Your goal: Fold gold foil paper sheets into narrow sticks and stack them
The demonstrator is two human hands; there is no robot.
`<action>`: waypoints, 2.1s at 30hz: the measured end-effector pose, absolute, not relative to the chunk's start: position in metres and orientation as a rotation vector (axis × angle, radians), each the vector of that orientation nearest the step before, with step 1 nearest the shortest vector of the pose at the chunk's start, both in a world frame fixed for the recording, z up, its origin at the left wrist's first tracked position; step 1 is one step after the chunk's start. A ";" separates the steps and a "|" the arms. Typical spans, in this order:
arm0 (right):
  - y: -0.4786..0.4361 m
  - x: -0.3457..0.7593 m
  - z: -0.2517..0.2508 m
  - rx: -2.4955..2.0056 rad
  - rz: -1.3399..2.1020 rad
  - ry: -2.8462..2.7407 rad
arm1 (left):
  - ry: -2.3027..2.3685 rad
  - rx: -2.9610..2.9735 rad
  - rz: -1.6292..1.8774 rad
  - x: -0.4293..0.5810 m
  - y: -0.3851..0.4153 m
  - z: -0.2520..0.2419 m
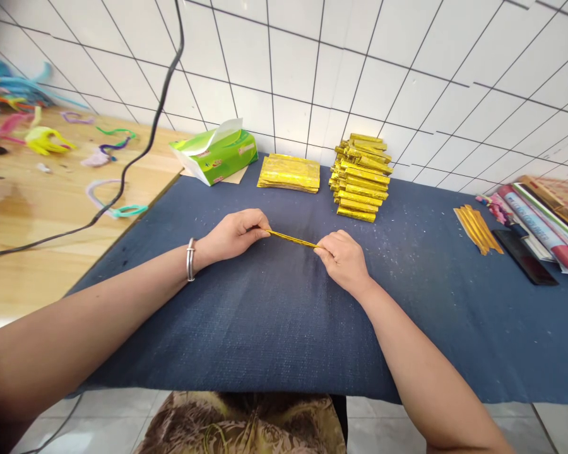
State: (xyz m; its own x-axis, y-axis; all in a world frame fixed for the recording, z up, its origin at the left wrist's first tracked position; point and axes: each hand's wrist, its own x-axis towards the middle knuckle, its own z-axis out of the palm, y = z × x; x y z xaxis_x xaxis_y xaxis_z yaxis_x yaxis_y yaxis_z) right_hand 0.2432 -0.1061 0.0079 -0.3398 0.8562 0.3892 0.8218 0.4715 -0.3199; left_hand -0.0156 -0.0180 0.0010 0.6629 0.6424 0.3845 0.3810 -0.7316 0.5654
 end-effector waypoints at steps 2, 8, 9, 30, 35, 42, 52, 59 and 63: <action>-0.106 0.244 0.007 -1.394 0.090 -2.219 | 0.790 2.439 0.798 -0.016 -0.017 0.001; -0.104 0.245 0.004 -1.428 0.087 -2.205 | 0.775 2.397 0.728 -0.017 -0.017 0.001; -0.103 0.244 0.004 -1.425 0.087 -2.205 | 0.782 2.388 0.717 -0.017 -0.017 0.002; -0.107 0.239 0.002 -1.324 0.081 -2.247 | 0.730 2.481 0.745 -0.013 -0.022 0.000; -0.108 0.238 0.005 -1.303 0.020 -2.279 | 0.707 2.498 0.738 -0.012 -0.023 -0.001; -0.105 0.239 0.001 -1.388 0.019 -2.287 | 0.741 2.482 0.665 -0.010 -0.025 0.002; -0.107 0.230 -0.001 -1.334 0.076 -2.305 | 0.749 2.507 0.679 -0.002 -0.035 0.000; -0.113 0.226 0.002 -1.283 0.043 -2.361 | 0.696 2.557 0.674 0.006 -0.048 0.001; -0.117 0.226 0.006 -1.306 -0.043 -2.374 | 0.702 2.535 0.678 0.007 -0.050 0.002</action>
